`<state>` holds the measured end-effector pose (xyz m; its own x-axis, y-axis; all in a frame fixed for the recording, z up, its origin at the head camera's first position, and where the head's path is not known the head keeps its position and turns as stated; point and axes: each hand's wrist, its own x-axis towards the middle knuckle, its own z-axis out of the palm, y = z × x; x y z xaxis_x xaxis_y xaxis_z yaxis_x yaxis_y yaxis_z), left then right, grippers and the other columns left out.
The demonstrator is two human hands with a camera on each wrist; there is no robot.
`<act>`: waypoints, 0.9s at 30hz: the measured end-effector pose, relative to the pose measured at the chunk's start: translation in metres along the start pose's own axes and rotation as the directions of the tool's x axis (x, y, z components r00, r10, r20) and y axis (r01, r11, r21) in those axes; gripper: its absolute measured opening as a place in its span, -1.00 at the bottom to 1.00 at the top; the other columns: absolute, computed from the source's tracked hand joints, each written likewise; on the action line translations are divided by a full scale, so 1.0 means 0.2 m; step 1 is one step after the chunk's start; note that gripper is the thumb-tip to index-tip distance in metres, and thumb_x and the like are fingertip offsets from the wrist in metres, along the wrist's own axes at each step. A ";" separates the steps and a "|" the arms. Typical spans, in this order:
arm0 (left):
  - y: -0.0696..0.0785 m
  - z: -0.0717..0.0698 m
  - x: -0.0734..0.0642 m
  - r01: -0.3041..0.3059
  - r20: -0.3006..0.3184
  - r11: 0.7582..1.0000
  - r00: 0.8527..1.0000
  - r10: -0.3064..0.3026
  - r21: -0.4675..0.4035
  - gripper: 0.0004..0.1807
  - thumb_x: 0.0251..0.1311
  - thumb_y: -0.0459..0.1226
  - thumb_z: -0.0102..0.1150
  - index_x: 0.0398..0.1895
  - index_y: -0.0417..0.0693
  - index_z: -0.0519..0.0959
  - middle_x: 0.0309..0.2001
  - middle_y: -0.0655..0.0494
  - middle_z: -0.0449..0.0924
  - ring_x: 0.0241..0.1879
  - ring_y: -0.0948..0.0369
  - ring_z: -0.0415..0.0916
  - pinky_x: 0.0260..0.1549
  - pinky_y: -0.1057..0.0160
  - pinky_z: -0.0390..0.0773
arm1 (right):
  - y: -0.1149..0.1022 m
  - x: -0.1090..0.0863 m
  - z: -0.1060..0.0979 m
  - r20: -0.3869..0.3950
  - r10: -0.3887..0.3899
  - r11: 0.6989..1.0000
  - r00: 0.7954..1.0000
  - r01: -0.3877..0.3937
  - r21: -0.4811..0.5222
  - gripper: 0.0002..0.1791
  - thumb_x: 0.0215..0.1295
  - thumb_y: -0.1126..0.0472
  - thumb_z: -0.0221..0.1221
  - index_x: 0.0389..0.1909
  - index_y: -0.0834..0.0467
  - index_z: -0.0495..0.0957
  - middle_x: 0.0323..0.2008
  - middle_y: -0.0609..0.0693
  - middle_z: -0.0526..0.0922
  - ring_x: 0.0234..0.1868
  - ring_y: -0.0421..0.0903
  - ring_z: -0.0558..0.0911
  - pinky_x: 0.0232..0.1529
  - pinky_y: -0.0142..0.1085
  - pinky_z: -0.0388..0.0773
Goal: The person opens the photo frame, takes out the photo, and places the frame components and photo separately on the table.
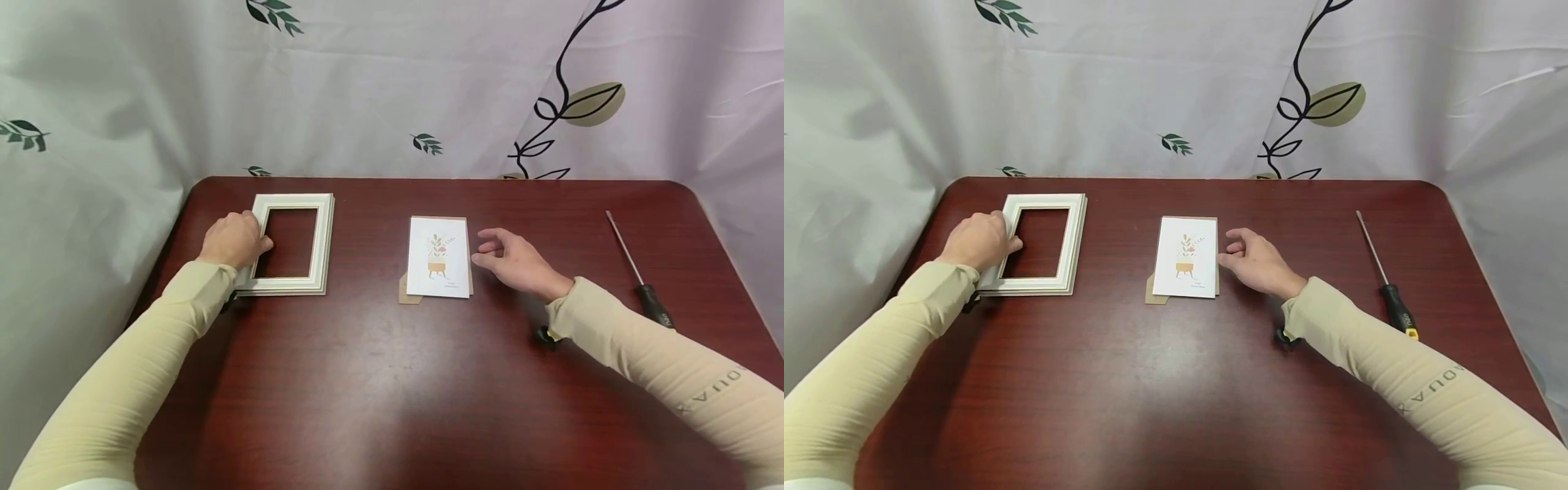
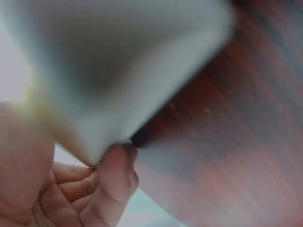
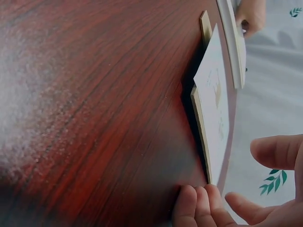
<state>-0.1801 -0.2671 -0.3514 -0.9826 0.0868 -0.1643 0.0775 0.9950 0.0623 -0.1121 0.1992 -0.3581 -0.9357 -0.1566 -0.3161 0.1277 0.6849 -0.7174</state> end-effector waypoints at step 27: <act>0.32 -0.03 -0.06 -0.030 -0.243 0.999 0.970 0.024 -0.018 -0.13 0.27 -0.05 0.26 0.38 -0.53 0.17 0.24 -0.57 0.21 0.22 -0.40 0.21 0.00 -0.33 0.45 | -0.12 0.02 0.12 0.117 -0.315 0.859 0.942 0.336 -0.386 -0.27 0.32 0.13 0.28 0.47 0.22 0.30 0.46 0.40 0.19 0.50 0.32 0.12 0.45 0.13 0.10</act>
<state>-0.1638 -0.2053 -0.3389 -0.9920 0.0967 0.0815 0.1035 0.9910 0.0849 -0.1107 0.1646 -0.3579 -0.8828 -0.4470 -0.1441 -0.3314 0.8103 -0.4833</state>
